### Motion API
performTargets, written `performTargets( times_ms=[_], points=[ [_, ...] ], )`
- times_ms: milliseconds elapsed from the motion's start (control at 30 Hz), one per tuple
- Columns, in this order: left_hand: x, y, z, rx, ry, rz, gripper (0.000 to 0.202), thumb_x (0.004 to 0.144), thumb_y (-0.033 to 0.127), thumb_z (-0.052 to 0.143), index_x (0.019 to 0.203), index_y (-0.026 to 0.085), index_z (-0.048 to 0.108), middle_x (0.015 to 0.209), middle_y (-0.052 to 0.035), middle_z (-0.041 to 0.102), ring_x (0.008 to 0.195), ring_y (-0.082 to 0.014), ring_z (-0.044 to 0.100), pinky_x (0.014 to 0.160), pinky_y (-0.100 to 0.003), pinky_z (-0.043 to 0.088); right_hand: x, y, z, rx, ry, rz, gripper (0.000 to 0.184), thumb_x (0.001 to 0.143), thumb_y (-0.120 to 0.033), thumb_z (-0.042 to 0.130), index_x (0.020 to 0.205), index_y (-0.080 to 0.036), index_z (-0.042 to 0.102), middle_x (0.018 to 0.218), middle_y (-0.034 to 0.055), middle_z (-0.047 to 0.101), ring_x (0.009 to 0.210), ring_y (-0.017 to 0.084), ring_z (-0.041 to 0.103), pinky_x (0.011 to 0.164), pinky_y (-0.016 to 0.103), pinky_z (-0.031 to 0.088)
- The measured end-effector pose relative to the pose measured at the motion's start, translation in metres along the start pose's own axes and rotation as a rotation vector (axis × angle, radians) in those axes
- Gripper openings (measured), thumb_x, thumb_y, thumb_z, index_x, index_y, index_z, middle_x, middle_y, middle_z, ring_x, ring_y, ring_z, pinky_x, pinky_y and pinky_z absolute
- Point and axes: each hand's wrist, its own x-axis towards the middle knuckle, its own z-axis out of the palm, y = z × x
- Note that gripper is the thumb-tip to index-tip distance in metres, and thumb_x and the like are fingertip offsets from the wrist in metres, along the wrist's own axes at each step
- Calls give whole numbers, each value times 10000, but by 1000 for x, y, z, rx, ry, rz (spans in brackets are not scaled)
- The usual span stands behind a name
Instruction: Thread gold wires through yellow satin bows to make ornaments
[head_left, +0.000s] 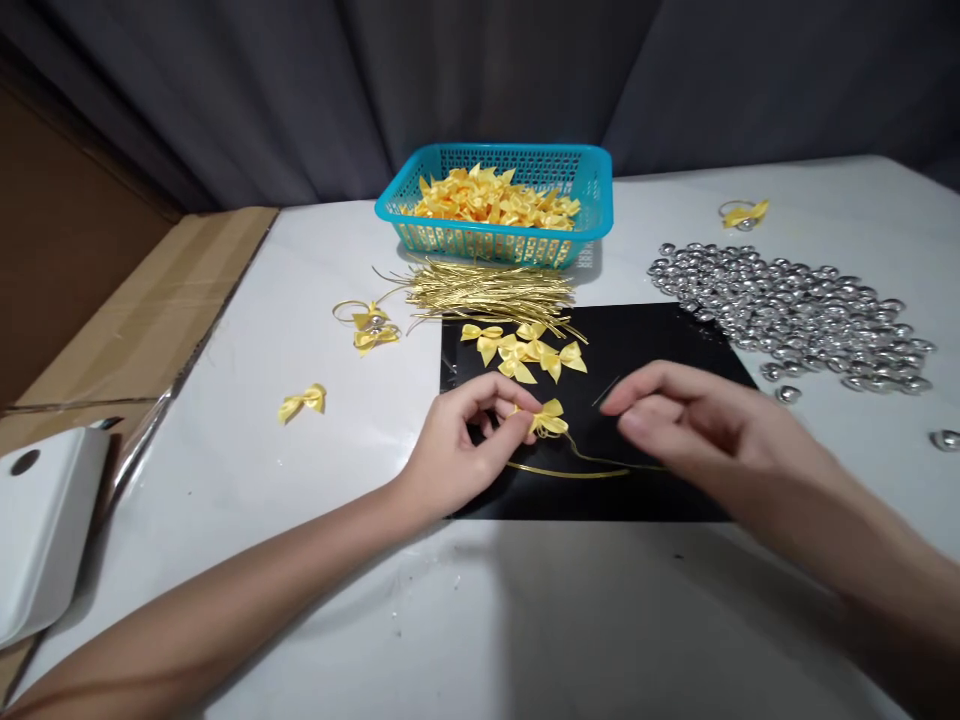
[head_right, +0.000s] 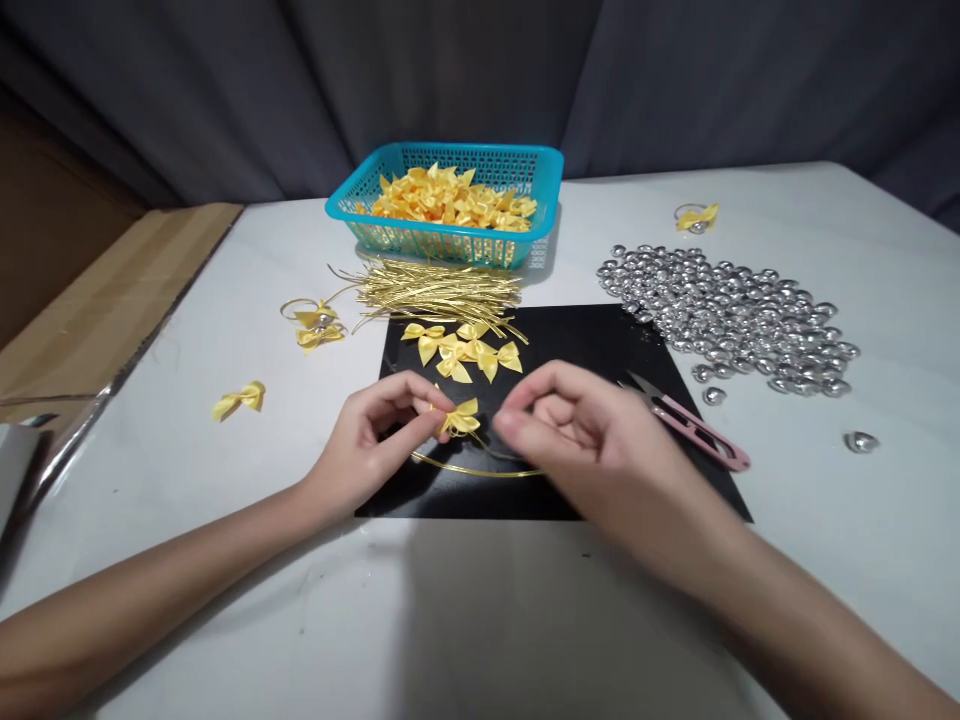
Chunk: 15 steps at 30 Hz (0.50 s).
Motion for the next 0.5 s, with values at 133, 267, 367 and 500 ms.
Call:
performTargets(
  times_ms=[133,267,367,500],
  points=[
    [-5,3,5,-131,-61,-132,35,794,208,579,792,180,600,630,-5,649,609,-128,609,583,-248,457,0,2,20,-137,-4,-100,228,771,-406,641,834,-187,651,500,-71,259,437,52,232,401,189,200],
    [-6,2,4,-262,-178,-168,45,808,204,599,826,167,616,640,8,623,631,-109,600,590,-221,428,1,6,13,-105,-86,-54,259,827,-394,559,739,-181,677,483,-56,252,435,50,190,396,202,143],
    [-4,0,1,-378,-279,-198,59,816,204,617,845,152,619,652,17,607,629,-89,597,608,-197,431,4,5,6,-3,-202,64,319,783,-477,613,727,-169,680,489,-54,257,445,44,172,396,202,111],
    [-2,-1,-1,-516,-344,-235,42,799,176,634,819,141,621,687,24,602,623,-71,604,622,-176,450,8,3,4,83,-253,149,353,745,-516,657,733,-163,673,496,-63,230,446,36,156,398,193,118]
  ],
)
